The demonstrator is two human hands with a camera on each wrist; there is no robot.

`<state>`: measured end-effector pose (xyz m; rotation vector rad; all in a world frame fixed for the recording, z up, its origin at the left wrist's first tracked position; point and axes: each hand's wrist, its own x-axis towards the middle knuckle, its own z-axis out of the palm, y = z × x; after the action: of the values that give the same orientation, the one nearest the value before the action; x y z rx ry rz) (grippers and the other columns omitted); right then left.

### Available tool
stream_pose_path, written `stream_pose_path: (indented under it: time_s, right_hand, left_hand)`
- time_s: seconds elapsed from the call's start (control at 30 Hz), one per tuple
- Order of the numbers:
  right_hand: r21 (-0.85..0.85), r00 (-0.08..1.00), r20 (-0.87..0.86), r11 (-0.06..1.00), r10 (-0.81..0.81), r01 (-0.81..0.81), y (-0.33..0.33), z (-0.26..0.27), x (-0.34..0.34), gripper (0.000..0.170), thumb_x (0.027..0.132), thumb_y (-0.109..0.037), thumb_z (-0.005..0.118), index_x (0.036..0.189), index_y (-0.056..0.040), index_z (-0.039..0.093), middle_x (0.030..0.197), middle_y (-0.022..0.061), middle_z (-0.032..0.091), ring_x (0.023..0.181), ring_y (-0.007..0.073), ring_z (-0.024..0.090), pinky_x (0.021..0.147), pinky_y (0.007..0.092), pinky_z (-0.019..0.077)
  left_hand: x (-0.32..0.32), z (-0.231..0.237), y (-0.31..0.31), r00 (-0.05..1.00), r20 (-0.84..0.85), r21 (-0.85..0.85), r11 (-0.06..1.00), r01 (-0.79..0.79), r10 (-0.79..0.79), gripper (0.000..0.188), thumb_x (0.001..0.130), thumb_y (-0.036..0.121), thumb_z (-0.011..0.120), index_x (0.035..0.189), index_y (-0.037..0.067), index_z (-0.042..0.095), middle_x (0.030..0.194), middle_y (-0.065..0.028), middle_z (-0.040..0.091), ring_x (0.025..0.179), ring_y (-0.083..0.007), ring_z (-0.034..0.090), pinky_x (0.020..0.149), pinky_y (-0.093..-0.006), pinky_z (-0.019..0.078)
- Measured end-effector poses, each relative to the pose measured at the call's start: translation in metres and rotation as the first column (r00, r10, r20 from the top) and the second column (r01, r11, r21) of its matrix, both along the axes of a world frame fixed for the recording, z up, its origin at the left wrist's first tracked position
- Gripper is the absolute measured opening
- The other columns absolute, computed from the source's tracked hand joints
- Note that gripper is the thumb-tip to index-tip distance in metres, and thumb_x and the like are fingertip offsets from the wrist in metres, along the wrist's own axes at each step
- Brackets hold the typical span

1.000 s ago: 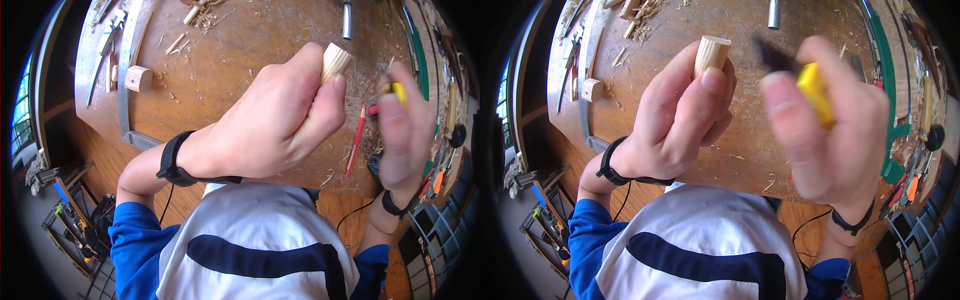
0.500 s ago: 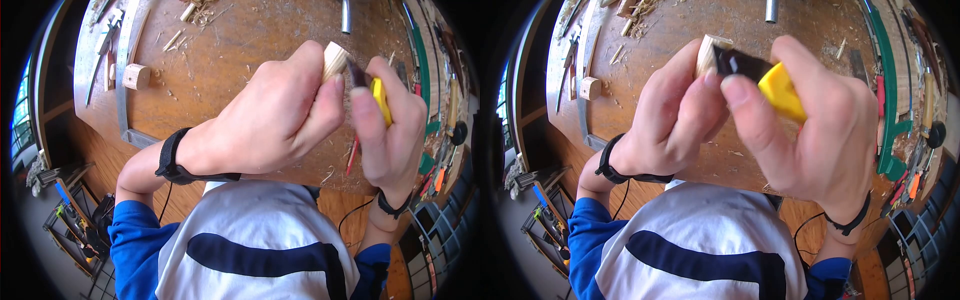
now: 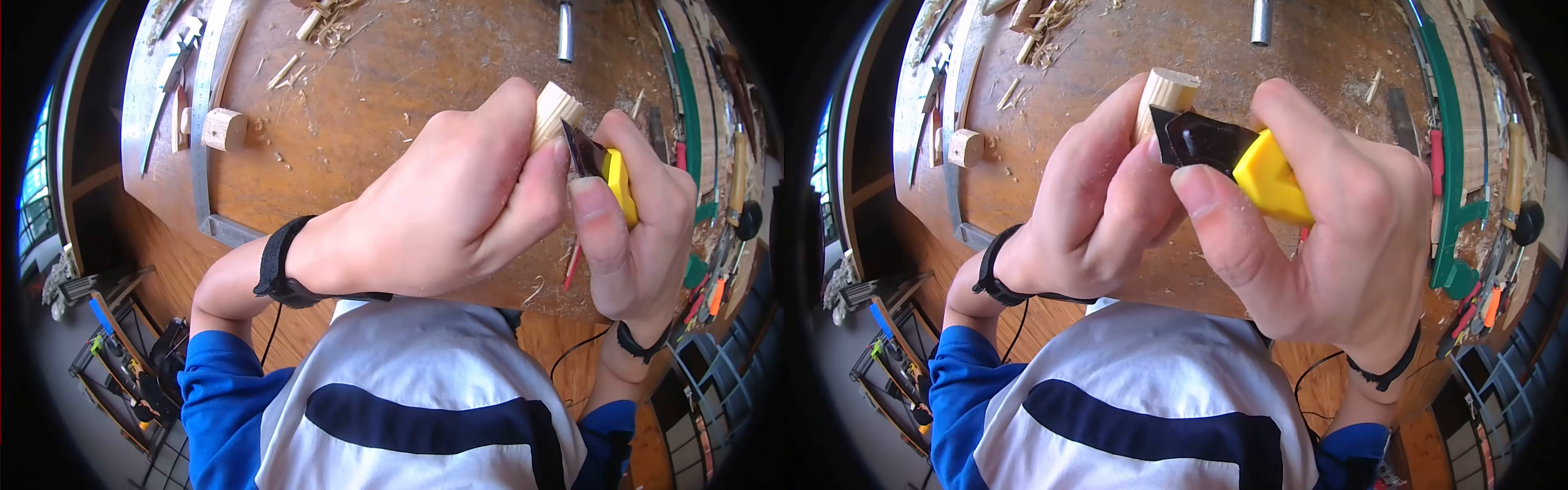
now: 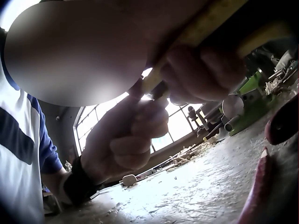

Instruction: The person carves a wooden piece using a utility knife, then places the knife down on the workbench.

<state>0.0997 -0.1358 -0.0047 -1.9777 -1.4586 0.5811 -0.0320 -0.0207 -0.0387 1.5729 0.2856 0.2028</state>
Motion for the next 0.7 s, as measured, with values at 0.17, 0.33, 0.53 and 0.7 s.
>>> stream_pose_path:
  time_s: [0.17, 0.33, 0.53, 0.7]
  right_hand:
    - [-0.008, 0.999, 0.01, 0.999, -0.053, 0.053, 0.001, -0.004, 0.0, 0.04, 0.08, -0.031, 0.05, 0.093, 0.0069, 0.051, 0.063, 0.0113, 0.047, 0.051, 0.0189, 0.044, 0.048, 0.029, 0.0332]
    - [-0.103, 0.95, -0.031, 0.947, -0.31, 0.306, -0.004, 0.01, 0.008, 0.045, 0.082, -0.038, 0.048, 0.093, 0.0061, 0.05, 0.062, 0.0046, 0.045, 0.056, 0.012, 0.043, 0.049, 0.0271, 0.0314]
    - [-0.002, 0.998, -0.029, 0.999, -0.048, 0.048, 0.0, 0.003, 0.0, 0.036, 0.081, -0.03, 0.049, 0.089, 0.0046, 0.05, 0.057, 0.0094, 0.04, 0.047, 0.0185, 0.042, 0.046, 0.0284, 0.0298]
    - [0.032, 0.999, 0.006, 0.999, -0.032, 0.032, 0.002, -0.003, -0.001, 0.032, 0.081, -0.026, 0.05, 0.088, 0.0053, 0.05, 0.055, 0.0103, 0.042, 0.046, 0.0194, 0.043, 0.045, 0.0296, 0.0309]
  left_hand:
    - [-0.001, -0.001, 0.002, 1.0, -0.001, 0.086, 0.996, 0.021, -0.021, 0.022, 0.091, 0.017, 0.032, 0.1, -0.001, 0.041, 0.061, 0.004, 0.044, 0.05, -0.0015, 0.039, 0.046, -0.017, 0.0298]
    - [0.003, 0.002, 0.0, 0.997, 0.032, 0.133, 0.988, -0.077, 0.074, 0.019, 0.092, 0.018, 0.035, 0.093, 0.001, 0.042, 0.059, 0.0034, 0.044, 0.047, -0.0032, 0.039, 0.043, -0.0187, 0.0301]
    - [0.003, 0.001, 0.002, 0.997, -0.055, 0.086, 0.995, -0.058, 0.063, 0.015, 0.092, 0.015, 0.038, 0.092, 0.001, 0.043, 0.067, 0.0004, 0.045, 0.049, -0.0041, 0.037, 0.045, -0.0192, 0.0302]
    - [0.004, -0.004, 0.001, 0.992, 0.103, 0.291, 0.951, -0.1, 0.072, 0.015, 0.088, 0.008, 0.043, 0.099, -0.003, 0.043, 0.064, -0.0041, 0.046, 0.054, -0.0123, 0.043, 0.05, -0.0262, 0.0358]
